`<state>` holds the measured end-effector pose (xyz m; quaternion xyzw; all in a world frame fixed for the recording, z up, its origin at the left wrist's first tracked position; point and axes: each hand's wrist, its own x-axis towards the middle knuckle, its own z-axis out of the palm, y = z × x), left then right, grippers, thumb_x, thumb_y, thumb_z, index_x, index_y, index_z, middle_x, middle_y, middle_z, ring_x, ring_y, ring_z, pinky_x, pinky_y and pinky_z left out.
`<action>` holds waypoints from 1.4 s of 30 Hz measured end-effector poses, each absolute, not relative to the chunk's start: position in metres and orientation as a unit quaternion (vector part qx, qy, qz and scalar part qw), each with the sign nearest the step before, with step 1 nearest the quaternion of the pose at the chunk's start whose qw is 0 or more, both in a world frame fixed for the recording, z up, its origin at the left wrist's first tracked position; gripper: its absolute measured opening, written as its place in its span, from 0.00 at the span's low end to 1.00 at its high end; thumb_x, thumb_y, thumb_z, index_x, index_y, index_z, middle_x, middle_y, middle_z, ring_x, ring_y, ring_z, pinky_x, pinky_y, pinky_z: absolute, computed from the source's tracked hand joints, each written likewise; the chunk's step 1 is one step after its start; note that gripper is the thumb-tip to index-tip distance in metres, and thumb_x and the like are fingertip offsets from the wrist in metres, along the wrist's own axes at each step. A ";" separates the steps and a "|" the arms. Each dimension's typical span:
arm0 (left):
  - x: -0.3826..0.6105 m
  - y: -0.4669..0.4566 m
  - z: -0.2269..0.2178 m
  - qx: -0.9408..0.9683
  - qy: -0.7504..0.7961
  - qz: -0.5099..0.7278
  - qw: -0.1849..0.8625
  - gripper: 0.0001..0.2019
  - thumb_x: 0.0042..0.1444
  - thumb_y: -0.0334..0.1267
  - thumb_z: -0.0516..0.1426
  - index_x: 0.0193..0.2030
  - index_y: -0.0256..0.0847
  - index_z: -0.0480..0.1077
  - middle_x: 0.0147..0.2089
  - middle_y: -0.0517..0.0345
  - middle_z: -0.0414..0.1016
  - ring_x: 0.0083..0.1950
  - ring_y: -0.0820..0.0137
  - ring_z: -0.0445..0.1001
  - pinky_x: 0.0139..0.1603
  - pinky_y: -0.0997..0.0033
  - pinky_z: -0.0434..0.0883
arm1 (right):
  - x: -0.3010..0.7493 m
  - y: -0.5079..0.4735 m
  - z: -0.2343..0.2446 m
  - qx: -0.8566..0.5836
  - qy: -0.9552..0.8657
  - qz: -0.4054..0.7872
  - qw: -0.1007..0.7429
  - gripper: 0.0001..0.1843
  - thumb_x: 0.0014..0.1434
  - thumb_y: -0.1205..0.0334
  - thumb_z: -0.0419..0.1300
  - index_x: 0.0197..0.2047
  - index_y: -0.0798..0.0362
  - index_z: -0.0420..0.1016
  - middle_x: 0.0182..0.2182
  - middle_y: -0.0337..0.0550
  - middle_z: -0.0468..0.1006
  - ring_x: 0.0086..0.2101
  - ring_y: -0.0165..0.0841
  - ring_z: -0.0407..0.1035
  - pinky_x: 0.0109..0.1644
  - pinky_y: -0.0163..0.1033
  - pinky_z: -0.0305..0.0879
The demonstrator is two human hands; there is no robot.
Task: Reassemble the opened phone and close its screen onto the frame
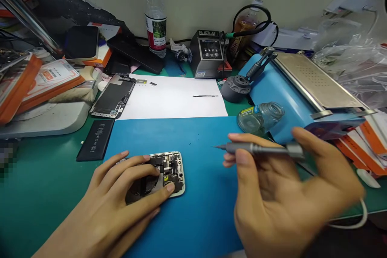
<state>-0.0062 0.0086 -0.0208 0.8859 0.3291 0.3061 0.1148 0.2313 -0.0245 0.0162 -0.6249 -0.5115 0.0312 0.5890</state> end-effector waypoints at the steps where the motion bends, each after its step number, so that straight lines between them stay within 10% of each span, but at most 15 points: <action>1: -0.006 0.008 -0.022 0.885 0.332 0.306 0.112 0.13 0.74 0.42 0.62 0.61 0.59 0.82 0.61 0.57 0.80 0.71 0.63 0.69 0.83 0.58 0.49 | 0.234 -0.020 0.015 -0.632 -0.512 0.042 0.580 0.38 0.69 0.66 0.70 0.76 0.39 0.63 0.52 0.44 0.82 0.43 0.38 0.83 0.43 0.42 0.86; 17: -0.004 0.006 -0.021 0.880 0.349 0.296 0.127 0.12 0.75 0.43 0.62 0.61 0.62 0.81 0.70 0.57 0.75 0.81 0.62 0.61 0.83 0.55 0.47 | 0.231 -0.010 0.001 -0.641 -0.542 0.107 0.533 0.29 0.73 0.60 0.67 0.73 0.43 0.66 0.52 0.45 0.84 0.42 0.36 0.83 0.50 0.44 0.87; 26: -0.012 0.007 -0.016 0.900 0.345 0.232 0.133 0.19 0.77 0.36 0.59 0.67 0.64 0.76 0.76 0.57 0.69 0.84 0.59 0.53 0.82 0.46 0.48 | 0.211 -0.026 0.010 -0.562 -0.451 0.333 0.608 0.27 0.73 0.56 0.66 0.71 0.42 0.67 0.37 0.41 0.84 0.22 0.34 0.77 0.24 0.39 0.80; 42: -0.011 0.011 -0.006 0.904 0.342 0.207 0.153 0.15 0.78 0.42 0.57 0.66 0.61 0.77 0.75 0.57 0.69 0.82 0.56 0.55 0.80 0.45 0.48 | 0.193 -0.028 0.001 -0.561 -0.454 0.355 0.594 0.27 0.72 0.57 0.67 0.70 0.39 0.69 0.38 0.42 0.84 0.24 0.34 0.78 0.25 0.37 0.80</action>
